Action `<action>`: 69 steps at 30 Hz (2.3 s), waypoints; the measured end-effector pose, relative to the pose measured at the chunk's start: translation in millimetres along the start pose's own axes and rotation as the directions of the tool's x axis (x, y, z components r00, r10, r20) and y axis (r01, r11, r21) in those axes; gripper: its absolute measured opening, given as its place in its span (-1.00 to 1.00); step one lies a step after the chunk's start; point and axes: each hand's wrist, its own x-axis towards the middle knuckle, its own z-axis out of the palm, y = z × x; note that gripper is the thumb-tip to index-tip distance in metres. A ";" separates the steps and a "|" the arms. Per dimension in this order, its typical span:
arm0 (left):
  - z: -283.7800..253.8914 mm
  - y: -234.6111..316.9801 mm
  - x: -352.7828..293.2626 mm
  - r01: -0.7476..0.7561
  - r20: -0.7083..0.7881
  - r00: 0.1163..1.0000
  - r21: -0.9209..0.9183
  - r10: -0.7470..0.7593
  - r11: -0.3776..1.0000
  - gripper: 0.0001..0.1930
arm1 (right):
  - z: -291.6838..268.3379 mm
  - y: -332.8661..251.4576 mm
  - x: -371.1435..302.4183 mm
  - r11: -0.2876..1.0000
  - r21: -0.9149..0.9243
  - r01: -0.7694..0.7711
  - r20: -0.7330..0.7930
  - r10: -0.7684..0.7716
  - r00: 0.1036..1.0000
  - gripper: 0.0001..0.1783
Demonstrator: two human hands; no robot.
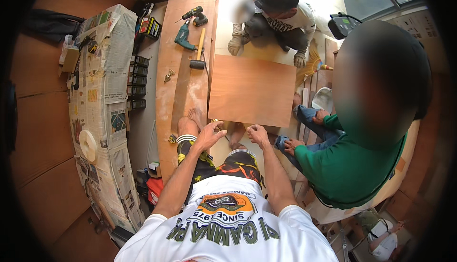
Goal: The person assembles a wooden cabinet with two other people. They position a wooden panel onto the cabinet frame, align it, and secure it using a power drill. The team works together to hold the panel and assist with the assembly process.
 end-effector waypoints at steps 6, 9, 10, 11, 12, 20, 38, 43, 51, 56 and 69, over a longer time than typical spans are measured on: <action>13.2 -12.5 127.9 -0.064 0.263 0.962 -0.022 0.068 0.998 -0.46 | 19.8 -9.9 63.5 0.983 -0.059 -0.177 -0.047 0.174 0.984 -0.67; 8.4 -31.8 208.4 -0.044 0.626 0.778 0.133 -0.049 0.990 -0.37 | 31.1 -21.1 121.6 0.962 -0.146 -0.230 -0.095 0.218 0.971 -0.65; 7.7 -33.3 231.9 -0.076 0.686 0.720 0.224 -0.102 0.972 -0.39 | 34.6 -30.7 142.4 0.951 -0.211 -0.225 -0.116 0.204 0.972 -0.63; 5.4 -32.6 254.9 -0.130 0.742 0.654 0.307 -0.151 0.943 -0.40 | 34.8 -24.3 175.7 0.943 -0.277 -0.186 -0.140 0.152 0.979 -0.61; 1.0 -34.4 276.4 -0.190 0.784 0.585 0.380 -0.206 0.905 -0.41 | 34.8 -17.2 213.6 0.927 -0.345 -0.147 -0.154 0.098 0.983 -0.58; -44.4 -37.6 355.5 -0.196 0.875 0.391 0.381 -0.284 0.904 -0.64 | 84.1 -154.2 411.5 0.761 -0.629 0.160 -0.225 -0.375 0.899 -0.54; -64.0 -37.6 369.1 -0.085 0.849 0.428 0.377 -0.308 0.922 -0.48 | 100.2 -235.1 522.1 0.337 -0.893 0.299 0.033 -0.611 0.791 -0.62; -42.0 -38.6 350.1 -0.108 0.856 0.425 0.371 -0.294 0.922 -0.48 | 94.8 -227.0 514.8 0.330 -0.899 0.288 0.001 -0.656 0.754 -0.60; -22.5 -47.2 325.6 -0.155 0.853 0.454 0.358 -0.256 0.921 -0.52 | 81.1 -222.6 509.2 0.341 -0.903 0.260 -0.028 -0.652 0.758 -0.43; -18.9 -54.3 313.2 -0.186 0.854 0.474 0.338 -0.217 0.923 -0.54 | 85.2 -230.2 503.5 0.312 -0.937 0.155 -0.059 -0.580 0.812 -0.37; -11.7 -60.2 297.5 -0.166 0.831 0.472 0.413 -0.296 0.896 -0.48 | 80.8 -245.2 498.7 0.243 -0.958 0.152 0.020 -0.473 0.881 -0.38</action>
